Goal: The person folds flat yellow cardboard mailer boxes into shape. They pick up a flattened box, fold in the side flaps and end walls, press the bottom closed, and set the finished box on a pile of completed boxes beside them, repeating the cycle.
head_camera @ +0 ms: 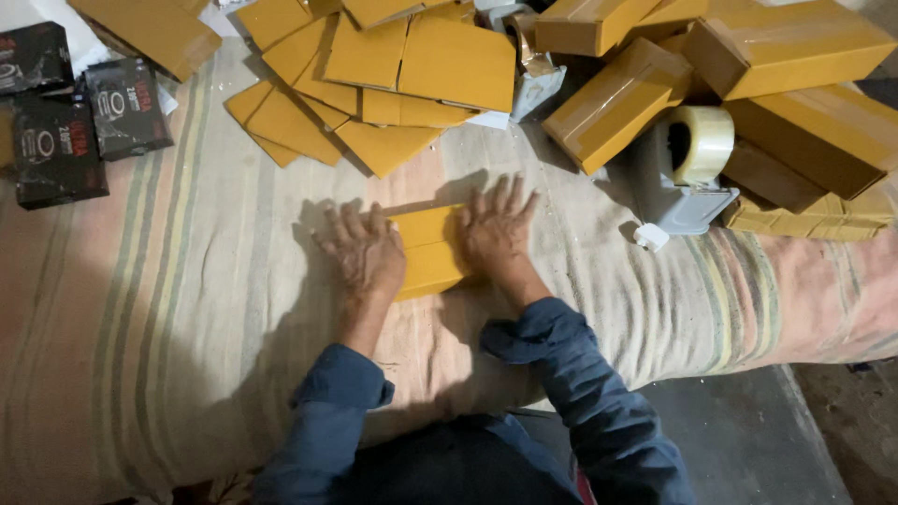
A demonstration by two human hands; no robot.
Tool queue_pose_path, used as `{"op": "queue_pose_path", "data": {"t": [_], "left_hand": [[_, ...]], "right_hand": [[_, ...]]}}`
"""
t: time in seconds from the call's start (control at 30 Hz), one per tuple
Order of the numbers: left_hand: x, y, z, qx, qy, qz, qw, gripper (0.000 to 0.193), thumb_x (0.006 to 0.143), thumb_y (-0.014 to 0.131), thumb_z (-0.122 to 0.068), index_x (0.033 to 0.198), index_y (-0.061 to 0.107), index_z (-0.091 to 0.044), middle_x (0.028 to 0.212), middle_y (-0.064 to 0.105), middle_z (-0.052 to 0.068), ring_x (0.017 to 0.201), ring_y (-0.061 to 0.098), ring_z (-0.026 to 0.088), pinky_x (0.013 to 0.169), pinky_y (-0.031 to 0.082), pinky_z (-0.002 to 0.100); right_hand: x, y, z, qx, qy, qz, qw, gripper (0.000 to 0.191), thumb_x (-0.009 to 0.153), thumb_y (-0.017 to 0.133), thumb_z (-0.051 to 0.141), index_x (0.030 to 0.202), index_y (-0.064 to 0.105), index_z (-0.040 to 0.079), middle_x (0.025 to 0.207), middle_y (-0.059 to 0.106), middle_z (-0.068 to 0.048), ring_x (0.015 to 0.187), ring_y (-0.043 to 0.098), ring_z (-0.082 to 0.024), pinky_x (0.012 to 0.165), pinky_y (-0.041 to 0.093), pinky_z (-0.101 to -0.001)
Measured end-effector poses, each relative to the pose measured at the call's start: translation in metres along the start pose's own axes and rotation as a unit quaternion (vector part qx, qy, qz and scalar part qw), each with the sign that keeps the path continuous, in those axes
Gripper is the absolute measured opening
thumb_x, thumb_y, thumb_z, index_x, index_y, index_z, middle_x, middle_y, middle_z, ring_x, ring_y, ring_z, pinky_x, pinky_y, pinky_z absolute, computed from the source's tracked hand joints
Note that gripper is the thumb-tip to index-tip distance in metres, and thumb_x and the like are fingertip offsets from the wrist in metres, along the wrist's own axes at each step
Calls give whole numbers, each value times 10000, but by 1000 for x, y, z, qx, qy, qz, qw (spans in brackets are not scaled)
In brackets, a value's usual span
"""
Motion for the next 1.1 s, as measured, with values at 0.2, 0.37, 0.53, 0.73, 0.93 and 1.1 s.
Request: {"op": "queue_pose_path", "data": {"t": [0.2,0.37,0.53,0.73,0.93,1.1], "left_hand": [[-3,7,-29,-44,24,25,998,587,1035,408,-476,1523,438,-151,1620,317,194,1541,121,458,1196,48,724],[1,-5,15,-61,-14,14,998,601,1003,396,-458,1519,442,-153,1604,291,233,1515,109,464,1122,67,720],[6,-1,-15,-23,17,13,1000,535,1033,387,-417,1485,469,-143,1565,367,195,1506,185,418,1165,86,750],[6,7,-29,-114,52,54,991,386,1055,466,-351,1289,608,-77,1344,588,199,1302,490,384,1099,353,639],[8,-9,-16,-134,80,1,988,360,1011,521,-301,1283,621,-88,1193,654,207,1141,581,406,984,464,580],[7,1,-39,-72,136,18,988,309,1004,530,-283,1238,630,-107,1246,662,159,1216,557,389,1031,425,608]], "right_hand": [[5,5,37,19,-52,2,998,617,1025,359,473,1512,450,104,1601,327,-284,1498,168,-524,1148,71,-756],[6,3,-15,35,7,-17,999,604,1039,379,448,1532,458,106,1597,326,-308,1510,158,-536,1151,83,-756],[13,8,27,-21,-46,21,998,634,974,401,491,1450,503,86,1562,391,-272,1469,209,-559,1106,82,-791],[14,-3,55,148,-229,41,961,314,977,513,348,1072,702,116,1105,723,-126,1092,654,-337,952,489,-496],[22,-14,24,135,-155,-62,977,256,981,580,294,968,693,65,982,730,-171,923,671,-370,817,498,-517],[10,-17,52,201,-281,-61,936,249,943,611,281,1017,664,50,1019,706,-165,993,660,-359,874,490,-483]]}}
Point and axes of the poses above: each hand's wrist, its own x-axis towards the middle knuckle, its own y-axis out of the palm, z = x × y, the point moved 9 cm from there along x, towards the middle knuckle
